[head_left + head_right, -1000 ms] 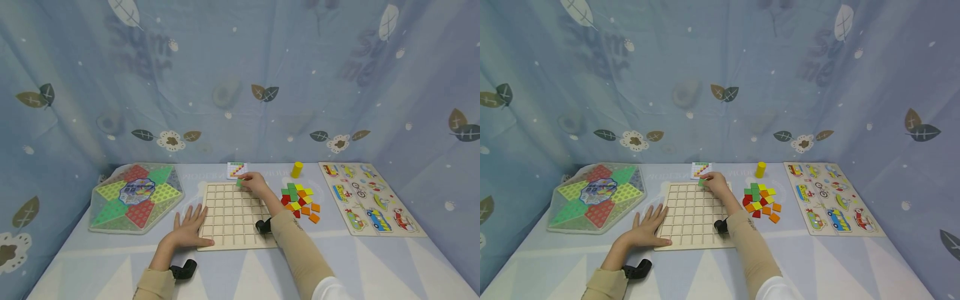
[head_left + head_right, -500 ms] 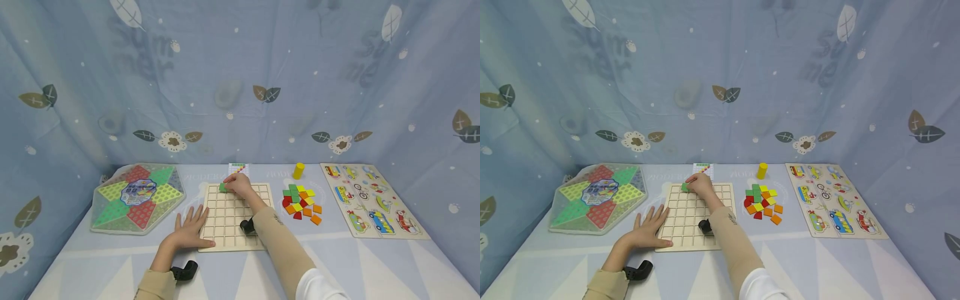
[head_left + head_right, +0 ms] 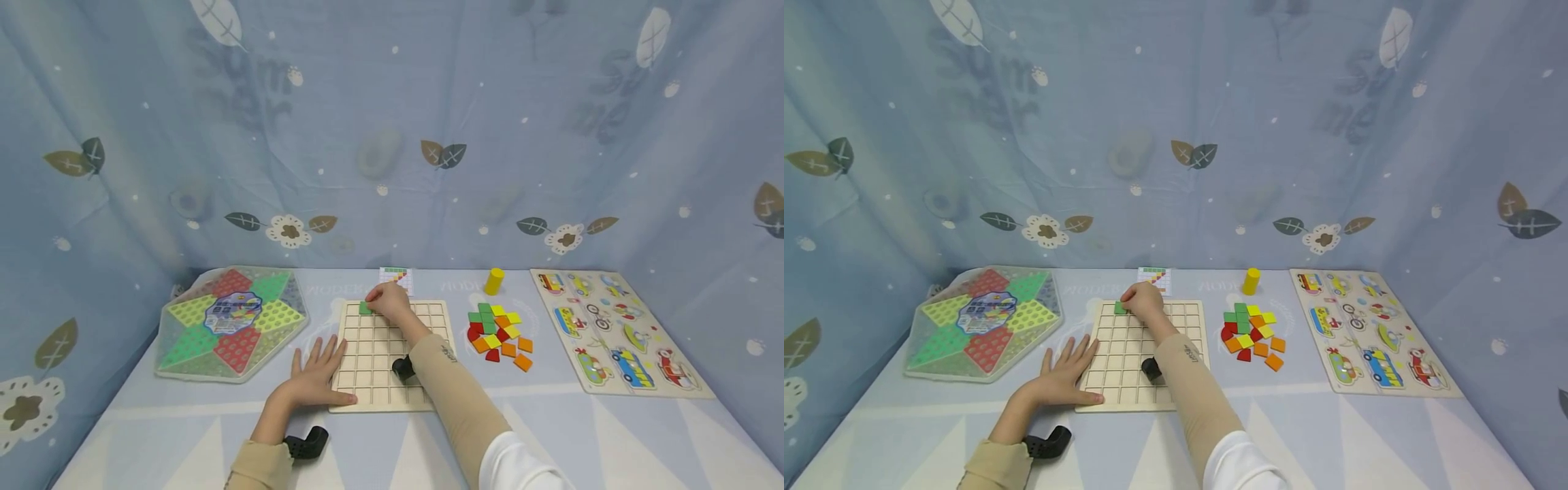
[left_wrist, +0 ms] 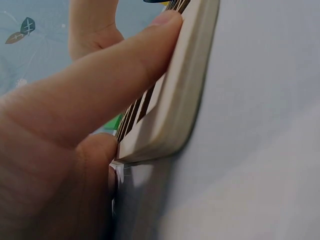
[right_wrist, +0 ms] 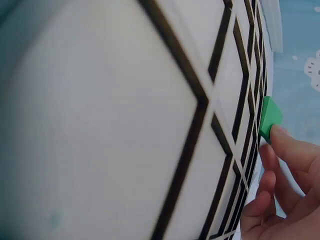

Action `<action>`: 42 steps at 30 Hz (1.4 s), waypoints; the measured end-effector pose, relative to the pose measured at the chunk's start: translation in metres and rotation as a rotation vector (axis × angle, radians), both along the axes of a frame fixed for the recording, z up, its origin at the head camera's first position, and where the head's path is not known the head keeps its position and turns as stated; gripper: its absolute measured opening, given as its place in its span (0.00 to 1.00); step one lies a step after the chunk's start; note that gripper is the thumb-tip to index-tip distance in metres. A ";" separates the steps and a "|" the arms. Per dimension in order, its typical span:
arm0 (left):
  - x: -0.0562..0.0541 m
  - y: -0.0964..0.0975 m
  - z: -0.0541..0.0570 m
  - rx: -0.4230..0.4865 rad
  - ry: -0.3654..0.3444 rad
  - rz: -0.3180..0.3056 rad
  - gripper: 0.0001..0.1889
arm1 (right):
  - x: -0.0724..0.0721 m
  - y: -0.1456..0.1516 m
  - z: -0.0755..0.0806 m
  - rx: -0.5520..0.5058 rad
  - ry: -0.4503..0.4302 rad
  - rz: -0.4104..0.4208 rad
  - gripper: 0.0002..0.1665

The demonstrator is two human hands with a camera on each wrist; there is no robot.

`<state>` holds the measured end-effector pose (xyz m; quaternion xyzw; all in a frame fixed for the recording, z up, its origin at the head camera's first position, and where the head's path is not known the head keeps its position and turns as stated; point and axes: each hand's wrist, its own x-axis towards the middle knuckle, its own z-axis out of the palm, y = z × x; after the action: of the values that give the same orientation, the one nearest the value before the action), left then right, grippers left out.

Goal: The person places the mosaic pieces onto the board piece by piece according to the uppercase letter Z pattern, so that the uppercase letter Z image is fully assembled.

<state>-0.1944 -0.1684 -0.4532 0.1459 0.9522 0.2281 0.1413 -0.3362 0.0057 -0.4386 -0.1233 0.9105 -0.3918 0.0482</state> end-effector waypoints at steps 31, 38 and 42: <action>-0.002 0.004 0.004 0.032 -0.014 -0.022 0.58 | -0.004 0.080 0.006 -0.160 -0.085 -0.040 0.12; 0.001 0.001 0.004 0.030 -0.013 -0.009 0.58 | 0.002 0.121 0.009 -0.161 -0.094 -0.096 0.13; 0.003 0.001 0.005 0.024 -0.011 0.000 0.58 | 0.002 0.139 0.004 -0.147 -0.090 -0.139 0.12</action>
<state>-0.1917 -0.1670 -0.4481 0.1465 0.9486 0.2404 0.1446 -0.3337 0.1452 -0.4346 -0.0454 0.8824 -0.4653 0.0528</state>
